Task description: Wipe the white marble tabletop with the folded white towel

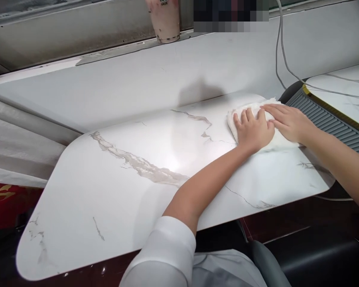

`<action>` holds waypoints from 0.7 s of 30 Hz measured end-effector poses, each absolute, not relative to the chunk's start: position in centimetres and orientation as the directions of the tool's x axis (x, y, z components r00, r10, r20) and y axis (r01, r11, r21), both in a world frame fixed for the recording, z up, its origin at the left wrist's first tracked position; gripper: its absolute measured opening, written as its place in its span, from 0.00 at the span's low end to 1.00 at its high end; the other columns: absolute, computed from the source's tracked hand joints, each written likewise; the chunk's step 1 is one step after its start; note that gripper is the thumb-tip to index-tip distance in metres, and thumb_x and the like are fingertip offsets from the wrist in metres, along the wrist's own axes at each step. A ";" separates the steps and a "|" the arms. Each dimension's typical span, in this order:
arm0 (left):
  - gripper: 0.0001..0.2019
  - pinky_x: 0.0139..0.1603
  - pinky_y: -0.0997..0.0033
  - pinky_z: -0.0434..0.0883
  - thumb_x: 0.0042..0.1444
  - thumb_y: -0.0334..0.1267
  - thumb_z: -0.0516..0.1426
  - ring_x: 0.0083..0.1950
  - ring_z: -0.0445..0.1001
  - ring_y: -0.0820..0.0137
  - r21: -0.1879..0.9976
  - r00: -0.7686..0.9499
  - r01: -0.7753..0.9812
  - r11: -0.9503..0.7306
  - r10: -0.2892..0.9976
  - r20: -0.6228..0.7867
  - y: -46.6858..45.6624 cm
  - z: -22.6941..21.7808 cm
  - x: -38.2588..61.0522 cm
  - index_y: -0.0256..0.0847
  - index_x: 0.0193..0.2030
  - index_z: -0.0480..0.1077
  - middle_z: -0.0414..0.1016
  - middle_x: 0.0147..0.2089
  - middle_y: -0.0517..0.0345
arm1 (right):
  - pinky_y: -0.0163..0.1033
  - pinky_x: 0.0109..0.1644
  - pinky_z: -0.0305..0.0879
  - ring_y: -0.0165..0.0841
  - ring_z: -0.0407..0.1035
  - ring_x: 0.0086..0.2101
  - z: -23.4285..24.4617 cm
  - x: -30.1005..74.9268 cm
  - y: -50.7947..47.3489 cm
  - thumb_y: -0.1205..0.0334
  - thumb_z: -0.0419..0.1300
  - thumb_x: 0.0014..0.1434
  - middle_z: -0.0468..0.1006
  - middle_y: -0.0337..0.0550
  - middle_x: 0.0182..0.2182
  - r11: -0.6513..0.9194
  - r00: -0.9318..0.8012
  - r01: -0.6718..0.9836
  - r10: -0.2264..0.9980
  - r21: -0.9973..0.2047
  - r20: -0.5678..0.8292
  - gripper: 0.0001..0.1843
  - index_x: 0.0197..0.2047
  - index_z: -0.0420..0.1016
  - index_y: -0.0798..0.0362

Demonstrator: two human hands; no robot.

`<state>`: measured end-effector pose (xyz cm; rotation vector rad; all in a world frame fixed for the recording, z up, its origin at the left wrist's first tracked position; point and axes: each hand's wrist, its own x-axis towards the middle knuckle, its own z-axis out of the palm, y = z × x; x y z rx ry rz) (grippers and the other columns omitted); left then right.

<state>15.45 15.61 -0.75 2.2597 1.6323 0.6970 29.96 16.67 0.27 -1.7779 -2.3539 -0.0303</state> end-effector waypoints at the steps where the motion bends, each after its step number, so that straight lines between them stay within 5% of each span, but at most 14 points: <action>1: 0.23 0.76 0.46 0.43 0.67 0.39 0.43 0.76 0.50 0.61 0.482 0.244 0.814 -0.324 0.944 0.222 16.6 -0.8 15.7 0.44 0.67 0.61 0.61 0.71 0.51 | 0.52 0.69 0.51 0.45 0.56 0.66 0.3 30.1 17.7 0.57 0.41 0.63 0.63 0.57 0.67 0.287 -0.269 0.954 0.949 -0.090 0.166 0.34 0.68 0.61 0.62; 13: 0.22 0.77 0.53 0.39 0.67 0.38 0.44 0.76 0.51 0.62 0.521 0.245 0.787 -0.330 0.943 0.226 23.1 -0.7 16.4 0.43 0.67 0.61 0.61 0.71 0.51 | 0.62 0.66 0.56 0.50 0.56 0.66 -0.4 31.0 24.0 0.47 0.30 0.67 0.62 0.46 0.68 0.195 -0.181 0.979 0.968 -0.067 0.172 0.35 0.70 0.58 0.47; 21: 0.22 0.77 0.58 0.41 0.67 0.37 0.43 0.76 0.51 0.66 0.508 0.311 0.774 -0.378 0.926 0.215 21.9 -0.7 15.5 0.43 0.65 0.63 0.60 0.72 0.54 | 0.53 0.57 0.61 0.42 0.53 0.67 0.3 30.0 21.7 0.55 0.37 0.68 0.59 0.44 0.70 0.004 0.005 0.997 0.994 -0.080 0.111 0.31 0.71 0.56 0.47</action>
